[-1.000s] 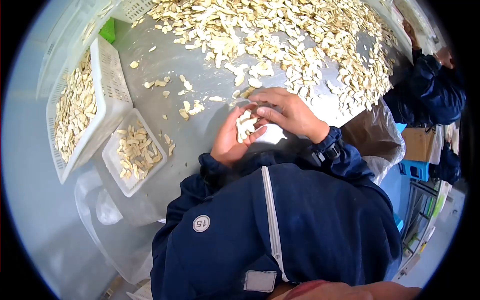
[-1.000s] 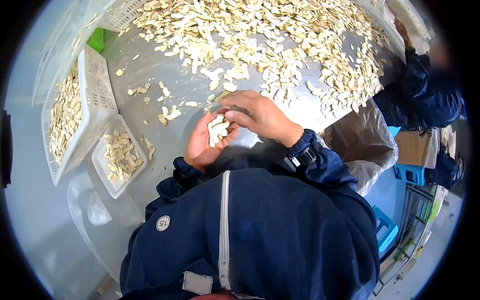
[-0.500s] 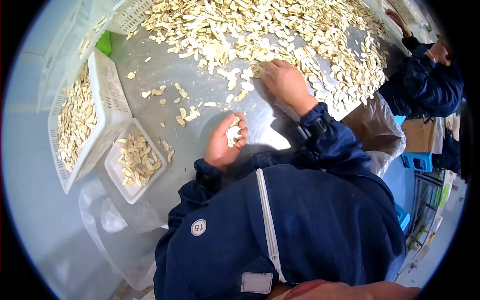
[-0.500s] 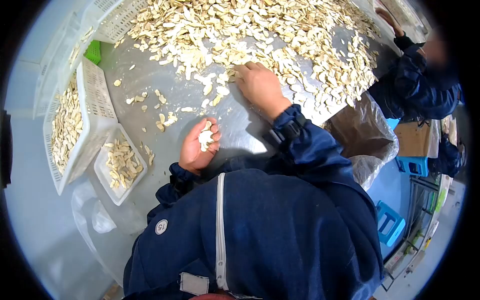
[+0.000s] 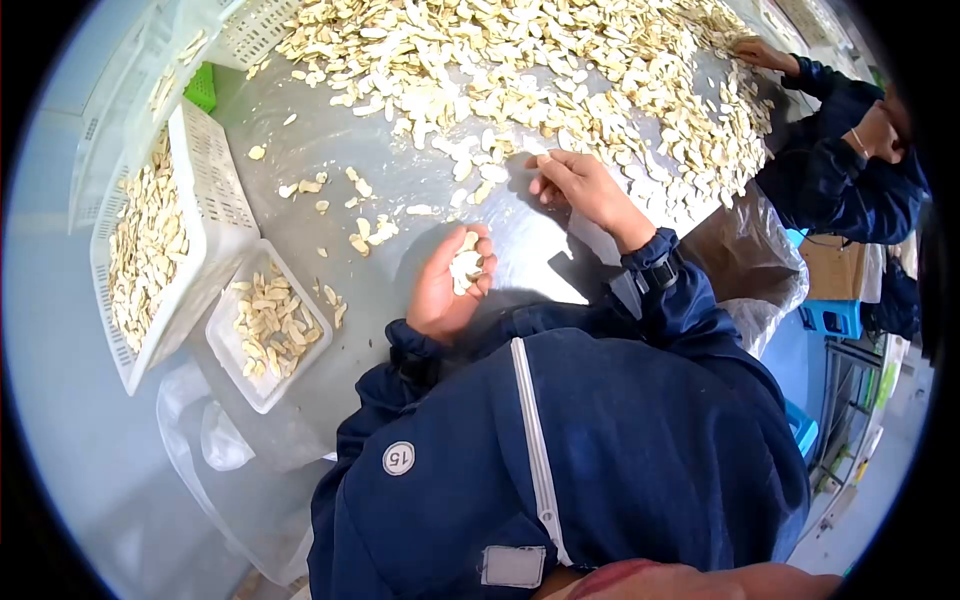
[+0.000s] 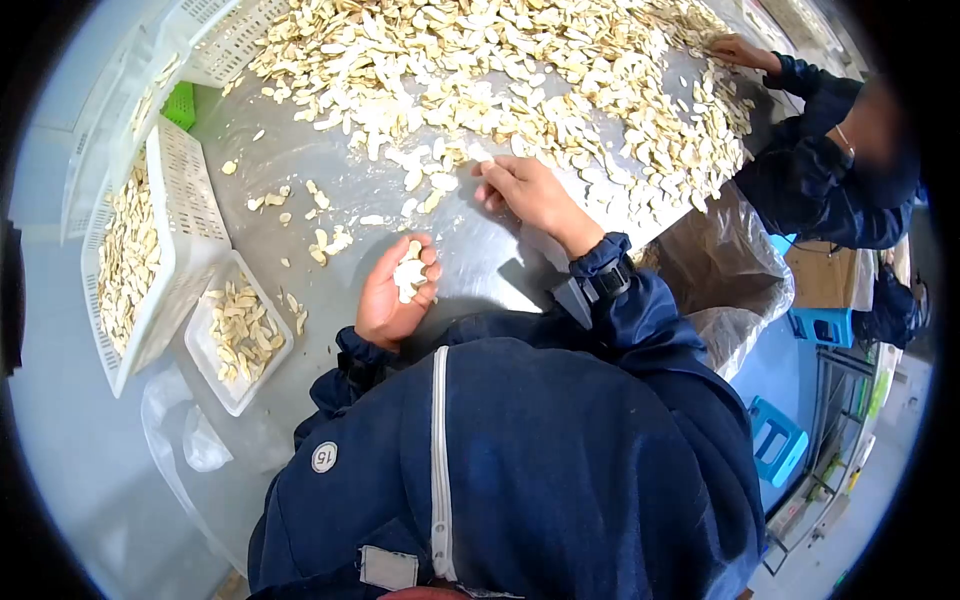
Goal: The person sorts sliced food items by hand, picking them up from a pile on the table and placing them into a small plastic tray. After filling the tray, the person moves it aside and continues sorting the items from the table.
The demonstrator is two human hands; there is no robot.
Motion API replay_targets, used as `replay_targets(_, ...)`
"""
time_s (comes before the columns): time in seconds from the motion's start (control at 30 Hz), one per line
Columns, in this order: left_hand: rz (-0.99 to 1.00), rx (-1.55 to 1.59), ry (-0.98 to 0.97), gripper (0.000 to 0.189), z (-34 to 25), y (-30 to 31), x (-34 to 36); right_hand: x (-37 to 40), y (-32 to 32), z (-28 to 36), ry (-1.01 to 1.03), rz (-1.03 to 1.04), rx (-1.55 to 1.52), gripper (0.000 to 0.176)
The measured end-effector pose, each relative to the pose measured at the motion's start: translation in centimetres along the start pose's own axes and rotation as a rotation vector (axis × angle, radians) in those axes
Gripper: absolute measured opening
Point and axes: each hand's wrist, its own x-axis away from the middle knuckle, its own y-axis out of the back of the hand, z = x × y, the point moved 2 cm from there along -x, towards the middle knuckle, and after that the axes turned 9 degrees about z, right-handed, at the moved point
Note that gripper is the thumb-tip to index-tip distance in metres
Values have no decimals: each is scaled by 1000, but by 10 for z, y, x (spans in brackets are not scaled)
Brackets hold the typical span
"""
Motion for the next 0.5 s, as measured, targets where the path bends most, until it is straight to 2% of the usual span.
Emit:
replay_targets(0.1, 45, 35, -5, 37, 2, 8, -1, 8, -13, 7, -64, 71, -219, 41)
replay_targets(0.23, 62, 91, -40, 42, 3, 2, -5, 18, -33, 16, -17, 178, -123, 39)
replay_targets(0.27, 51, 100, -49, 43, 4, -5, -5, 30, -40, 26, 35, 214, -24, 42)
replay_targets(0.33, 25, 144, -59, 43, 5, -12, -7, 39, -37, 30, 424, 210, 431, 41)
replay_targets(0.47, 101, 189, -34, 40, 12, 21, -8, 52, 2, 14, -9, 147, 430, 32)
replay_targets(0.5, 120, 189, -21, 40, 11, 25, -7, 57, 14, 5, 39, 172, 508, 28)
